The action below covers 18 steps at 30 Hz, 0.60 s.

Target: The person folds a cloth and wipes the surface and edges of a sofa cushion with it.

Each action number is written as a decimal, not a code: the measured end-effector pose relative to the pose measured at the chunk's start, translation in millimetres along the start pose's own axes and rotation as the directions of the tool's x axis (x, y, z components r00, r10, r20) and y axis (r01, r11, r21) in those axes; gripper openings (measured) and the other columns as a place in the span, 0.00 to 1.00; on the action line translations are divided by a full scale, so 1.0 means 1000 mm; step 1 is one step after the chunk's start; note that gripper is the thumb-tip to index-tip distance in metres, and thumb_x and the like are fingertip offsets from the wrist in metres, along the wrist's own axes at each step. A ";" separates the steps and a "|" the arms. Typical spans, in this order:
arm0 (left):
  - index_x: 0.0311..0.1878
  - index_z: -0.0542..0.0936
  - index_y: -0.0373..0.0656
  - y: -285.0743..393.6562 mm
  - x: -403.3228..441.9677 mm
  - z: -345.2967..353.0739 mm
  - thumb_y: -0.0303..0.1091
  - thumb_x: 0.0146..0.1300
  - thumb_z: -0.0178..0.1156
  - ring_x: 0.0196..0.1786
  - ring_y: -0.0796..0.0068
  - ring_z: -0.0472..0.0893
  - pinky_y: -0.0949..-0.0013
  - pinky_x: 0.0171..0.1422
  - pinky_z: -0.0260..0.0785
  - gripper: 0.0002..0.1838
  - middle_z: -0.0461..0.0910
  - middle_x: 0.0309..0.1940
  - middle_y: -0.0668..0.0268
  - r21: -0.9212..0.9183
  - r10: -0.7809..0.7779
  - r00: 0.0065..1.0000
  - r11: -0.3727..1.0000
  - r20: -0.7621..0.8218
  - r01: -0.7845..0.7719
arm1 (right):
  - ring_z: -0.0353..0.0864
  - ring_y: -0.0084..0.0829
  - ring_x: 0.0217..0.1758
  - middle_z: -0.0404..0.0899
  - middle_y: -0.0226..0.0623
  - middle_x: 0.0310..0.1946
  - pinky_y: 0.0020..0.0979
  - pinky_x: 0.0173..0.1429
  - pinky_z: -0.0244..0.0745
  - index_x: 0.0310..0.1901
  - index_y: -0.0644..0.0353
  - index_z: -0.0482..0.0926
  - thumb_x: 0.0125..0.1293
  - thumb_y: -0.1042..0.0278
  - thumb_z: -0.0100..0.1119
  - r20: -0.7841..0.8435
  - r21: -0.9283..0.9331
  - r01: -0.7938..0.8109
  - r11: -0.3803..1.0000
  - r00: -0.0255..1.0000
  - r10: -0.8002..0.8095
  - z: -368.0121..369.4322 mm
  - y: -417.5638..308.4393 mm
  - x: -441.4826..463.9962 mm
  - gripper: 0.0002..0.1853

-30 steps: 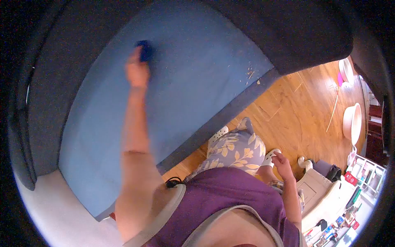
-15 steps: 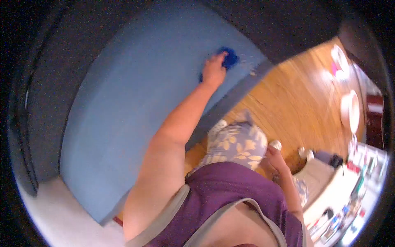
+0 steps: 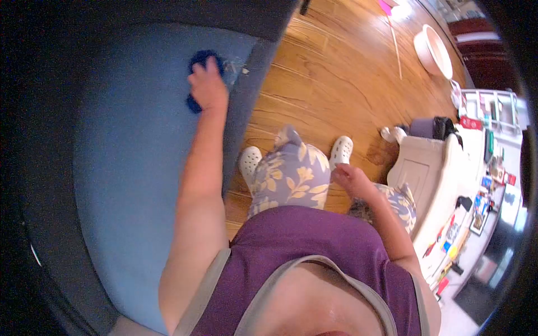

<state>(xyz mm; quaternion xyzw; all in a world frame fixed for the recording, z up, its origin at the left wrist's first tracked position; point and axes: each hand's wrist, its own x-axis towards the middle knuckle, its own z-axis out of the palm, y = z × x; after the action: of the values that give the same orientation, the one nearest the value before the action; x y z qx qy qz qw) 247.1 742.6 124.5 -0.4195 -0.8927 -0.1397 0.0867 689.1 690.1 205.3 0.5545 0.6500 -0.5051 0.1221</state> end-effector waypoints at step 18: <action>0.49 0.76 0.48 0.119 0.014 0.005 0.30 0.63 0.47 0.50 0.53 0.76 0.52 0.44 0.73 0.13 0.77 0.44 0.53 -0.462 0.298 0.921 0.873 0.251 -0.157 | 0.79 0.45 0.52 0.78 0.57 0.47 0.38 0.57 0.71 0.57 0.65 0.71 0.65 0.67 0.55 0.003 -0.110 0.234 0.966 0.972 -0.235 -0.001 -0.007 -0.001 0.20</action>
<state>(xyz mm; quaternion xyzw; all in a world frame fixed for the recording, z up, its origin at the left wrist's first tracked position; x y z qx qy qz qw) 330.3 827.0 144.3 -0.5482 -0.7851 -0.2545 -0.1357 683.7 690.9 210.3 0.4689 0.7383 -0.4766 0.0885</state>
